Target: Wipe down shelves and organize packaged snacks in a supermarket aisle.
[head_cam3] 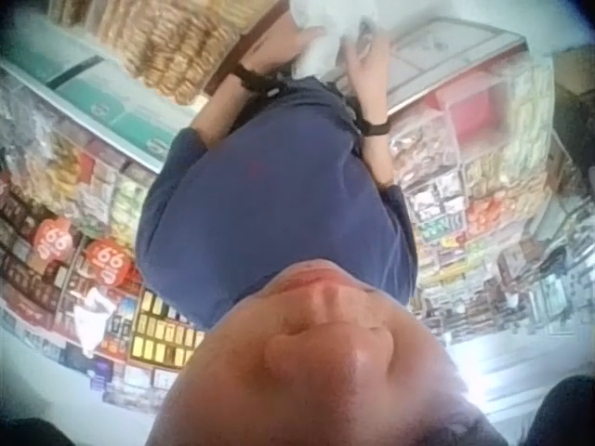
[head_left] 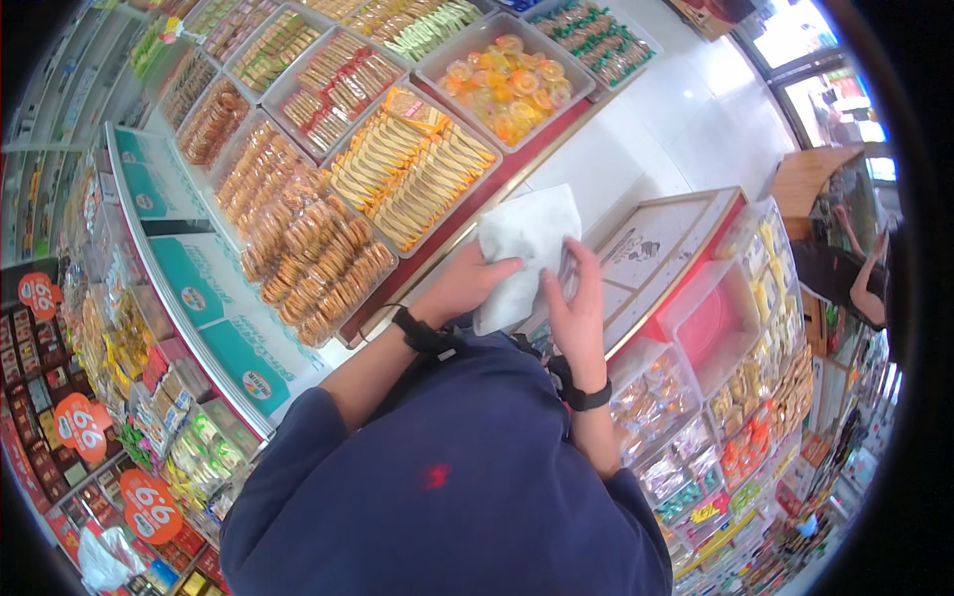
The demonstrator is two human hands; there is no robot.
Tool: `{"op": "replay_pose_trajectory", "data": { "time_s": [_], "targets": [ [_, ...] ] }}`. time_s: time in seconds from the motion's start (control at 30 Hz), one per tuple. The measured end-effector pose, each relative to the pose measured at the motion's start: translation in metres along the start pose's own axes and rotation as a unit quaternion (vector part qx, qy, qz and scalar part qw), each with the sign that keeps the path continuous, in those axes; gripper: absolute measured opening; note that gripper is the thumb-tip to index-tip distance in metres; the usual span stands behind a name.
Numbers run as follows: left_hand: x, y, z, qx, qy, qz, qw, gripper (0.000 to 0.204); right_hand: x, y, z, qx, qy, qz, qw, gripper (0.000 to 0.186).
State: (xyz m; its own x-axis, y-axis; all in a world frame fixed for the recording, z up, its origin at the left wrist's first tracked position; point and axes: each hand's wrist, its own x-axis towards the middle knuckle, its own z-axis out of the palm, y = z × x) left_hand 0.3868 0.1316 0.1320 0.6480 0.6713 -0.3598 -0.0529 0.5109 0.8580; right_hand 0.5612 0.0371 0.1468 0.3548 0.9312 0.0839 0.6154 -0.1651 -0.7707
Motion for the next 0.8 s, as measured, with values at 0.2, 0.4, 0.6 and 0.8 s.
{"op": "replay_pose_trajectory", "data": {
  "time_s": [0.2, 0.4, 0.6, 0.8],
  "targets": [
    [0.064, 0.013, -0.001, -0.09, -0.048, -0.04, 0.994, 0.038, 0.059, -0.018, 0.0, 0.048, -0.14, 0.033, 0.988, 0.079],
    [0.12, 0.031, -0.019, -0.219, -0.106, -0.054, 0.968, 0.04, 0.135, -0.018, -0.004, 0.043, -0.141, 0.031, 0.989, 0.078],
    [0.151, 0.04, -0.042, -0.167, 0.011, 0.013, 0.986, 0.044, 0.186, -0.013, 0.015, 0.063, -0.185, 0.006, 0.981, 0.07],
    [0.148, 0.036, -0.069, -0.173, 0.165, -0.024, 0.971, 0.036, 0.242, 0.002, 0.033, 0.066, -0.287, -0.021, 0.955, 0.067]
  ]
}}
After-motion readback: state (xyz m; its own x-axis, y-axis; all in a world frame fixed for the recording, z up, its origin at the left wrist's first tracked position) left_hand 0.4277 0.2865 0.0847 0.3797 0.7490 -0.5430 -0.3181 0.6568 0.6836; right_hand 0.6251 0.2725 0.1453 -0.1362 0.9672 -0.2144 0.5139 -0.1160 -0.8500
